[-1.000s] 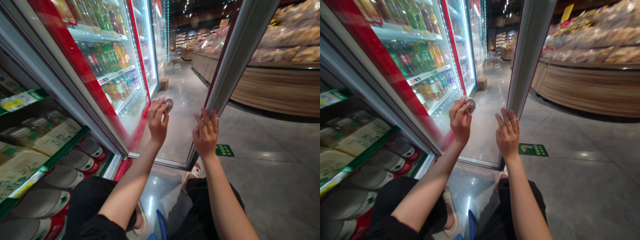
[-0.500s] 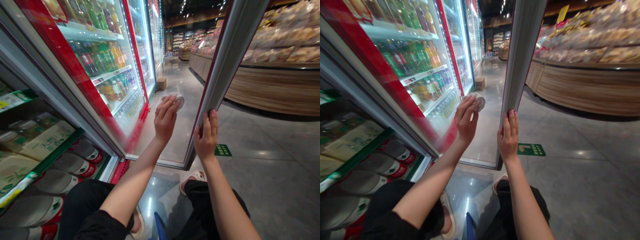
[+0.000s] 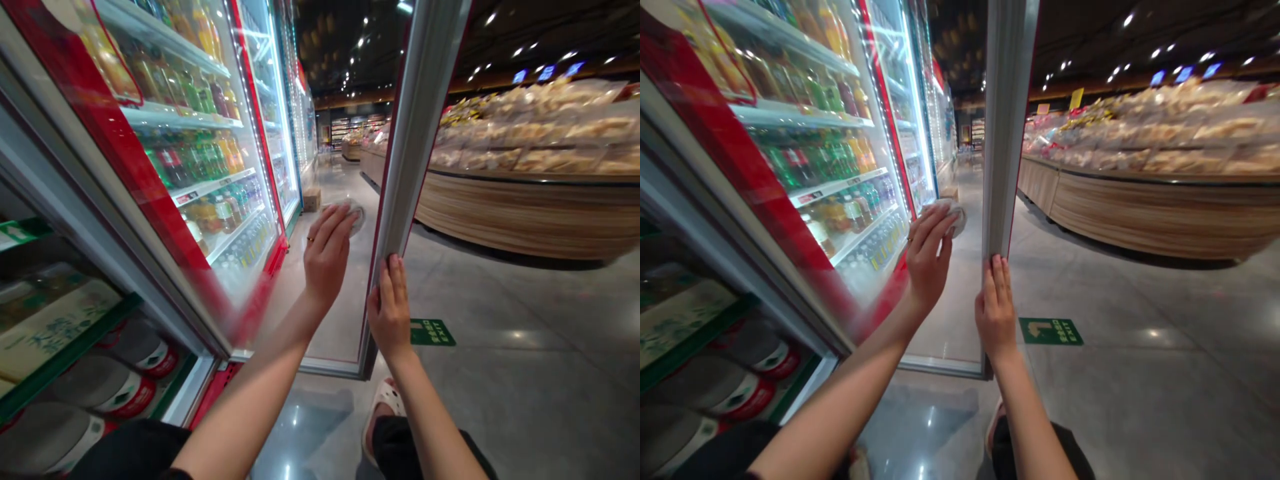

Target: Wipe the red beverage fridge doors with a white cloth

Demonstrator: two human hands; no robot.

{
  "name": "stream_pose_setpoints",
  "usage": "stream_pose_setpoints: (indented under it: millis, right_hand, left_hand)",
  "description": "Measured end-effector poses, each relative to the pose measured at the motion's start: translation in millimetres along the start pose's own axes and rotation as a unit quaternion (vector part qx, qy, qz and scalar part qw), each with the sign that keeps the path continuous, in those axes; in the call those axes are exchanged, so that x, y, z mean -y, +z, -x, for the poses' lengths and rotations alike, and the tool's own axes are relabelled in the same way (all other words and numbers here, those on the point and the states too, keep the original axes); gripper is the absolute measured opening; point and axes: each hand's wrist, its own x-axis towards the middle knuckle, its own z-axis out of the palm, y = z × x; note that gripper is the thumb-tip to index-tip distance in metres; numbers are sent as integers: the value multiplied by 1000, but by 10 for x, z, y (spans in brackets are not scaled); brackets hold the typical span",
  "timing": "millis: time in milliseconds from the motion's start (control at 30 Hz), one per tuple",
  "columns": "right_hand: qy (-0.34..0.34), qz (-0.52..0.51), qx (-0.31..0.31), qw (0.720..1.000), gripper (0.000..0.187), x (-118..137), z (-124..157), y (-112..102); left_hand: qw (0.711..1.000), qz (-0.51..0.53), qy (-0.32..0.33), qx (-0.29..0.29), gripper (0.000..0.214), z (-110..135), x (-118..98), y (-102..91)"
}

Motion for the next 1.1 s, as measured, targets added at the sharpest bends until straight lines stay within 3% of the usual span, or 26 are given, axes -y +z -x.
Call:
stream_pose_setpoints:
  millis: [100, 267, 367, 467, 533, 633, 767, 867, 1000, 1100]
  right_hand:
    - [12, -14, -7, 1000, 83, 17, -8, 21]
    - [14, -28, -3, 1000, 83, 21, -6, -9]
    - [13, -15, 10, 1000, 86, 9, 9, -37]
    - [24, -9, 15, 1000, 87, 7, 23, -50]
    - [26, -13, 18, 999, 88, 15, 27, -56]
    - [18, -28, 10, 999, 87, 28, 26, -74]
    - [9, -19, 15, 1000, 84, 18, 34, -113]
    - [-1, 0, 25, 1000, 82, -11, 53, -125]
    - [-11, 5, 16, 1000, 80, -41, 64, -98]
    - [-16, 4, 9, 1000, 80, -56, 54, -71]
  left_hand:
    - [999, 6, 26, 31, 53, 43, -134, 121]
    - [995, 2, 56, 86, 49, 343, -137, -105]
    - [997, -13, 55, 49, 43, 227, -69, -155]
    - [999, -7, 40, 19, 40, 17, -79, -15]
    - [999, 7, 33, 38, 42, -18, -124, 88]
    - [998, 19, 33, 58, 47, 164, -179, 102]
    - [992, 25, 65, 101, 44, 513, -150, -115]
    - [992, 13, 66, 107, 39, 527, -102, -204]
    - [997, -14, 20, 75, 37, 353, -135, -31]
    - [998, -5, 10, 57, 37, 386, -204, 114]
